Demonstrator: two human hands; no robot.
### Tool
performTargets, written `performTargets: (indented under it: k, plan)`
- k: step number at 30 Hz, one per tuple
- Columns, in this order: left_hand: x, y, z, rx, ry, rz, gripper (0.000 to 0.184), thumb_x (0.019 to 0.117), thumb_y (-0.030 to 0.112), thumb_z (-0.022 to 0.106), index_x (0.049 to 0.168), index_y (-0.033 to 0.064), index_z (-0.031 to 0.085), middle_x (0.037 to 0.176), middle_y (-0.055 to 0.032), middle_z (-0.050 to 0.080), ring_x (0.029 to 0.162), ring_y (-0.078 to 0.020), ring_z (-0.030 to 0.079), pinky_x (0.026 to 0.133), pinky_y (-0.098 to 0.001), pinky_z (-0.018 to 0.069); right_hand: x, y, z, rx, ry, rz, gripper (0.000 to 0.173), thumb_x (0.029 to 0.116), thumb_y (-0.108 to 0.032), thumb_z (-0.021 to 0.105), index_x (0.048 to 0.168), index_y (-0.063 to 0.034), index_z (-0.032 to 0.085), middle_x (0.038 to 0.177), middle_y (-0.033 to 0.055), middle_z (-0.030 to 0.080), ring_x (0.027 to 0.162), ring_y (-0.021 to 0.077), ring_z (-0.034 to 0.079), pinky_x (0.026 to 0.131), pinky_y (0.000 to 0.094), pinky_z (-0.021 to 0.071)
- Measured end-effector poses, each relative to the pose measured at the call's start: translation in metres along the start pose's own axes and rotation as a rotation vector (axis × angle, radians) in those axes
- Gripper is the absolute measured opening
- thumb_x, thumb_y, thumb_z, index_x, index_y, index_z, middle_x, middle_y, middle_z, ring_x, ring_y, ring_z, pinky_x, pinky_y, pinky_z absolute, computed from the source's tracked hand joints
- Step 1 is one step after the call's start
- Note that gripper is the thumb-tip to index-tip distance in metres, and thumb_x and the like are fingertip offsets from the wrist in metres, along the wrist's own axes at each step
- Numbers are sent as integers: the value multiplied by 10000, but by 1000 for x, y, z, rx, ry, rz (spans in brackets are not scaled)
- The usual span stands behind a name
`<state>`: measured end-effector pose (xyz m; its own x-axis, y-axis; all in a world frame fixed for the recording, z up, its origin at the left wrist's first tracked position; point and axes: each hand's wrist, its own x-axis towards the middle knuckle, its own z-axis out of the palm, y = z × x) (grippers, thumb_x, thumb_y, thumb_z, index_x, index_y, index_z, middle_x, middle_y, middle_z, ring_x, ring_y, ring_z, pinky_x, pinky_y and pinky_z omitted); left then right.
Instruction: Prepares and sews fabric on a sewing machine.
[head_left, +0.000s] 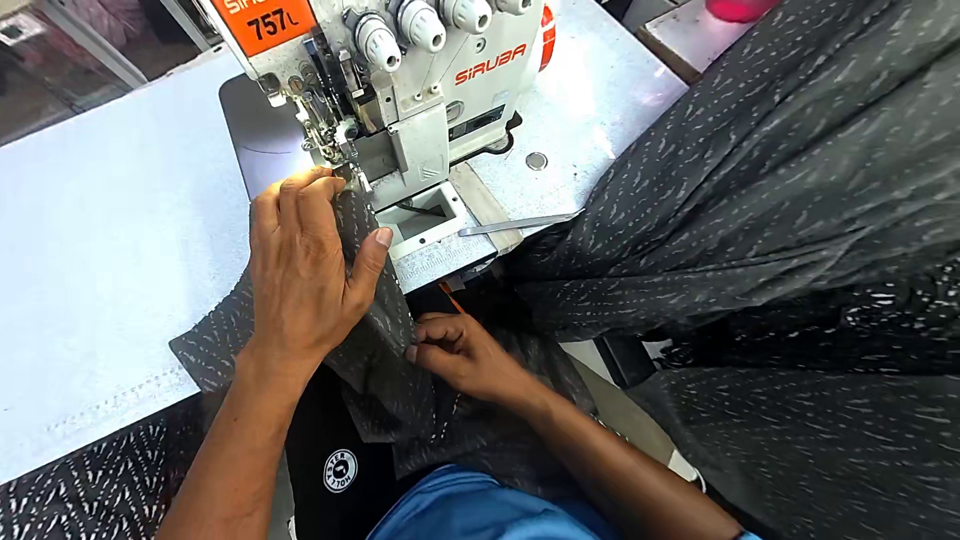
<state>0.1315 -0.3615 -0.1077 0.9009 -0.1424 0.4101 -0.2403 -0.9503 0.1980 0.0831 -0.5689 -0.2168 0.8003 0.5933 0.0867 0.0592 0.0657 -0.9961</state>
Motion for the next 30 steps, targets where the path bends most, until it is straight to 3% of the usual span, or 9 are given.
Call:
performTargets:
  k: [4,8,17,21,24,30]
  plan:
    - [-2,-2,-1,-8,-7,7,627,1014,533,391,1364,52,590,1474,-182,514,1344,-379,469,1086,-514,391,-1,-3,0,-1,10,-9,215,980,-133,619,808,-40,708,798,10,654,710,56,596,613,224,492]
    - [-5,-9,-7,-67,-17,51,551,1029,414,397,1375,22,573,1433,-210,523,1299,-379,498,1047,-508,420,-3,-2,-1,3,-3,-35,173,962,-99,625,826,-32,708,811,22,662,703,71,605,600,232,508]
    - [-7,-14,-11,-123,-38,90,468,1011,250,364,1354,-1,560,1495,-182,502,1394,-338,443,1143,-461,355,-1,-2,-1,31,-8,-51,194,963,-103,607,802,-34,691,777,27,638,675,89,585,569,247,484]
    - [-9,-16,-10,-119,-34,105,499,1013,264,346,1365,-13,567,1504,-185,513,1432,-331,437,1189,-482,327,-3,1,0,41,0,-47,194,962,-105,622,797,-30,689,780,24,638,693,81,591,589,240,490]
    - [-6,-14,-9,-69,-23,95,515,996,277,361,1370,9,592,1495,-196,496,1371,-349,471,1111,-493,400,0,2,-4,54,-23,-29,217,985,-148,615,827,-33,710,816,10,657,759,54,608,663,228,505]
    - [-4,-8,-9,42,-70,81,544,1007,327,366,1456,91,562,1453,-177,522,1320,-374,478,1039,-521,421,-3,2,-6,93,-57,-49,230,1001,-164,609,854,-22,714,820,12,645,765,53,604,660,217,504]
